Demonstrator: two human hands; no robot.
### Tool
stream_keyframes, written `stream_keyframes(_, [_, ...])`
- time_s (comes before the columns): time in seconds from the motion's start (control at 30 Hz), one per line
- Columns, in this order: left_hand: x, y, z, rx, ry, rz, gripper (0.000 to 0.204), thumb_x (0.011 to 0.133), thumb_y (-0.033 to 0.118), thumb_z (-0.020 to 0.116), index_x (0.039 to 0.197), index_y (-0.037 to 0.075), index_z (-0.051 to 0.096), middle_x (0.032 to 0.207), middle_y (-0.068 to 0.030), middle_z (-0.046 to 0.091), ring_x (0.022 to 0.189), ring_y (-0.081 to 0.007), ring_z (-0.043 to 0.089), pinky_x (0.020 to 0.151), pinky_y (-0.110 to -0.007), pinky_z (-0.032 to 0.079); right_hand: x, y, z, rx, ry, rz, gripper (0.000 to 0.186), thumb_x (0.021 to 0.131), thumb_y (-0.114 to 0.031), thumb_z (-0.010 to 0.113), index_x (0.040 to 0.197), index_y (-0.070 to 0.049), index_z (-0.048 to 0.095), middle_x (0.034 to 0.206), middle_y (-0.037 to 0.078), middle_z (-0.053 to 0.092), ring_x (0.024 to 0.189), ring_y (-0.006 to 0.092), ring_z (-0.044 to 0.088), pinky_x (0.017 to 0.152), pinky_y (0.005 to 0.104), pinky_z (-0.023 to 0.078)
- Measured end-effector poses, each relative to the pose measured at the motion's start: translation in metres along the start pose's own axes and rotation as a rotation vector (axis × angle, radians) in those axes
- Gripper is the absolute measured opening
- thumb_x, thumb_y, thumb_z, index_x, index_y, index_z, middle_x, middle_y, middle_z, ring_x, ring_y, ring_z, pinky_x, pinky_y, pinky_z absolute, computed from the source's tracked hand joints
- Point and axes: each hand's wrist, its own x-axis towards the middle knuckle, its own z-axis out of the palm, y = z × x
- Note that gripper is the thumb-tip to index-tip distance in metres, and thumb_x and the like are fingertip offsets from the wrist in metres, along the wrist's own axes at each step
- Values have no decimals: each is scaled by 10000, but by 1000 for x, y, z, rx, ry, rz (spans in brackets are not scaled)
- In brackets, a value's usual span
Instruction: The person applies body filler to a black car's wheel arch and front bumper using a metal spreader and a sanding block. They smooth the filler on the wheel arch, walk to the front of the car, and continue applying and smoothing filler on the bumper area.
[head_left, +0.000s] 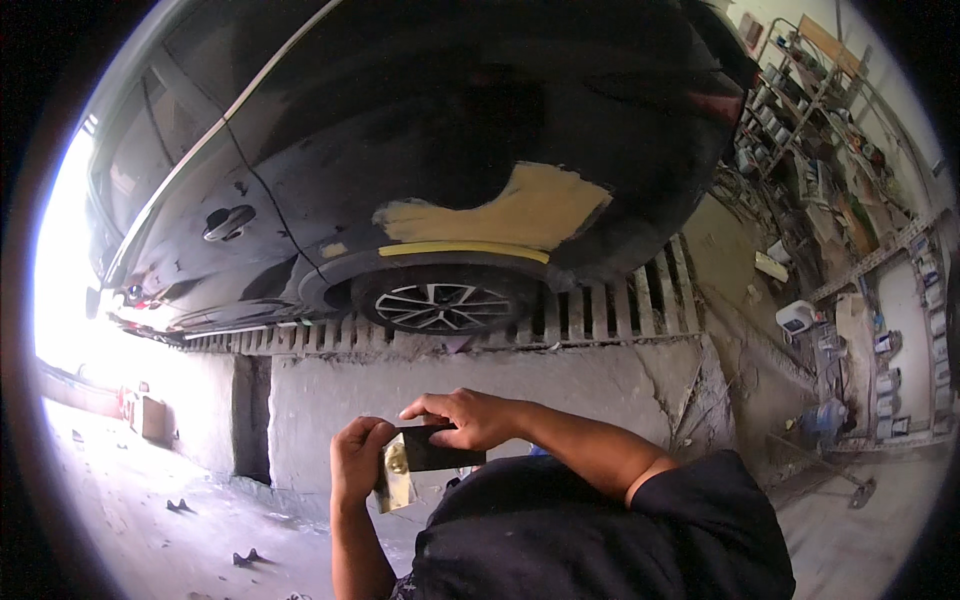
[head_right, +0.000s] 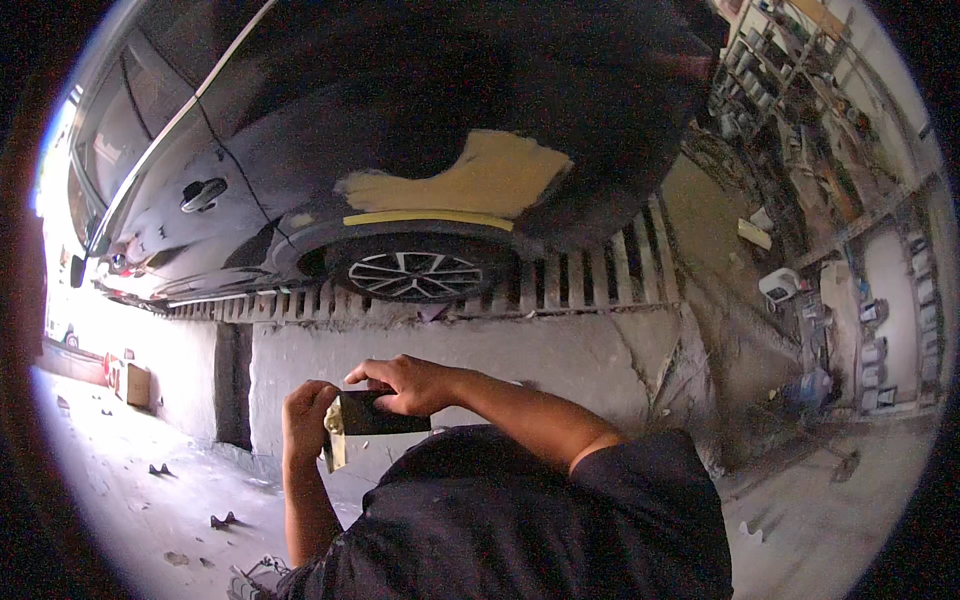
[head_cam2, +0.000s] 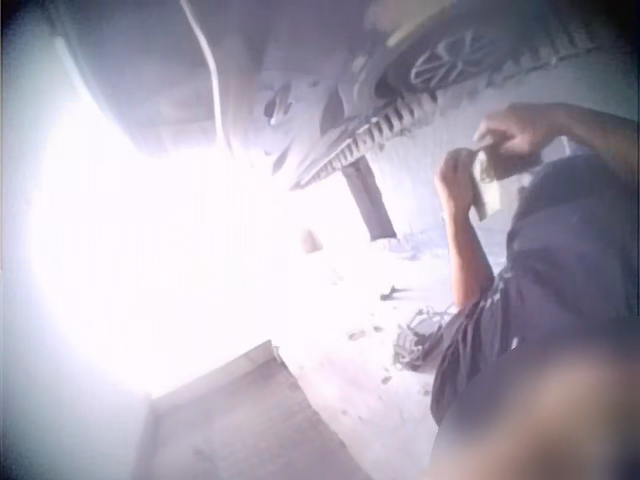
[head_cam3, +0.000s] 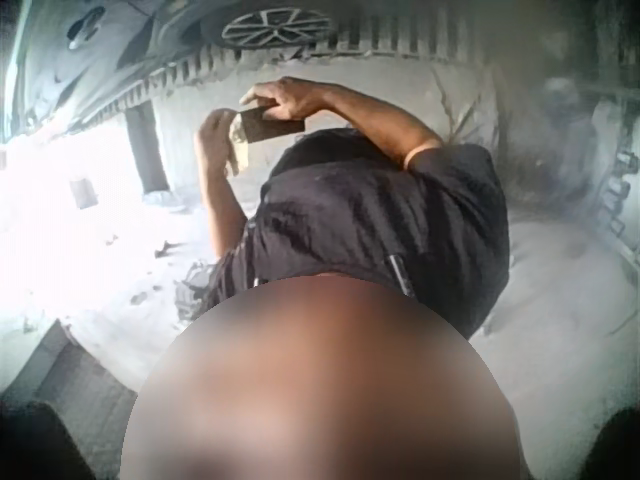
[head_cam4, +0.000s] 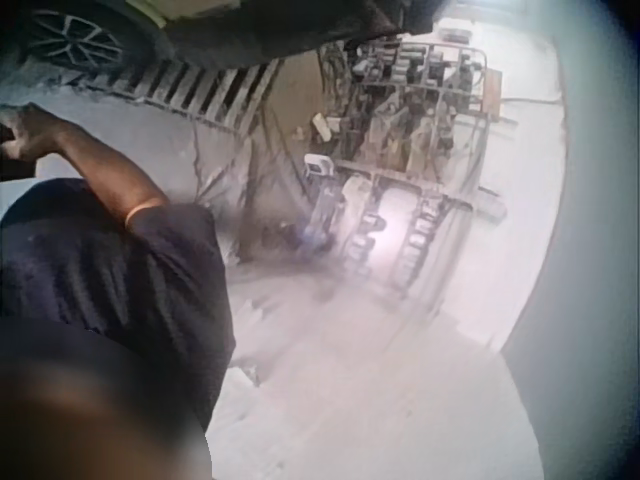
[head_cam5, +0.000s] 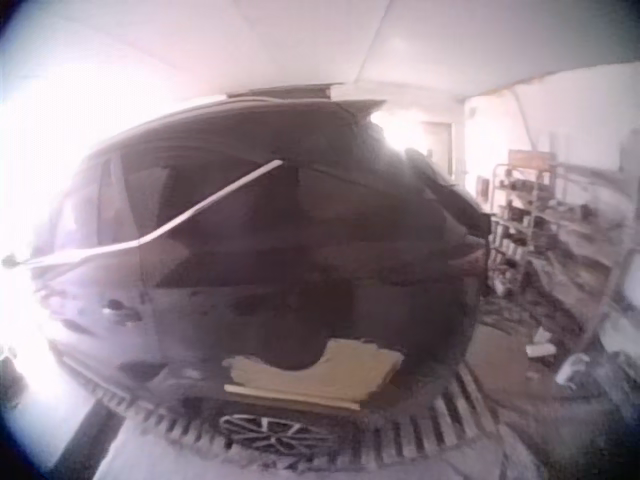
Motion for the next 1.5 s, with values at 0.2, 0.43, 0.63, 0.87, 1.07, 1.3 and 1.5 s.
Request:
stream_keyframes(0.2, [8, -8, 14, -7, 47, 13, 165, 974, 105, 668, 870, -23, 679, 783, -6, 661, 710, -72, 576, 657, -251, 480, -14, 6, -16, 19, 28, -19, 556, 858, -39, 653, 1388, -58, 485, 1031, 180, 719, 937, 277, 707, 869, 404, 511])
stream_keyframes(0.43, [8, 5, 36, 25, 36, -60, 146, 979, 102, 660, 927, -28, 702, 816, -3, 676, 727, -71, 584, 674, -246, 483, -32, 13, -33, 130, 106, 50, 522, 902, -64, 667, 1392, -71, 487, 1046, 125, 707, 954, 243, 682, 881, 392, 512])
stream_keyframes(0.63, [-1, 6, 49, 17, 2, -113, 122, 978, 68, 645, 957, -39, 701, 848, -9, 690, 746, -68, 596, 687, -238, 491, -35, 33, -44, 313, 193, 15, 531, 924, -19, 672, 1419, -66, 485, 988, 21, 601, 1000, 126, 590, 945, 314, 467])
stream_keyframes(0.87, [-7, -6, 36, 76, -4, -164, 146, 997, 95, 626, 938, -24, 686, 827, -4, 674, 735, -64, 577, 678, -239, 478, -22, 54, -32, 440, 279, 27, 526, 927, -59, 656, 1418, -62, 467, 975, 26, 598, 966, 141, 588, 942, 344, 479])
stream_keyframes(1.07, [-12, -61, 3, -139, 180, -165, 329, 1062, 252, 534, 832, 24, 595, 691, 12, 581, 632, -81, 515, 586, -270, 413, 12, 51, -25, 268, 339, 9, 522, 943, -78, 643, 1425, -54, 445, 946, 49, 588, 869, 143, 551, 829, 331, 486])
stream_keyframes(1.3, [3, -86, -57, -184, 374, -38, 193, 1042, 142, 574, 988, -8, 682, 829, -9, 651, 757, -76, 569, 704, -245, 466, 81, 37, 26, 85, 298, 98, 576, 941, -107, 667, 1461, -81, 421, 1022, 89, 602, 904, 180, 589, 895, 344, 499])
stream_keyframes(1.5, [18, -152, -157, -369, 558, 7, 230, 1003, 119, 648, 797, 19, 626, 733, 19, 622, 670, -50, 521, 609, -233, 429, 170, 36, 87, 102, 262, 51, 682, 933, -35, 604, 1549, -110, 319, 1407, 217, 547, 1202, 257, 582, 1042, 379, 454])
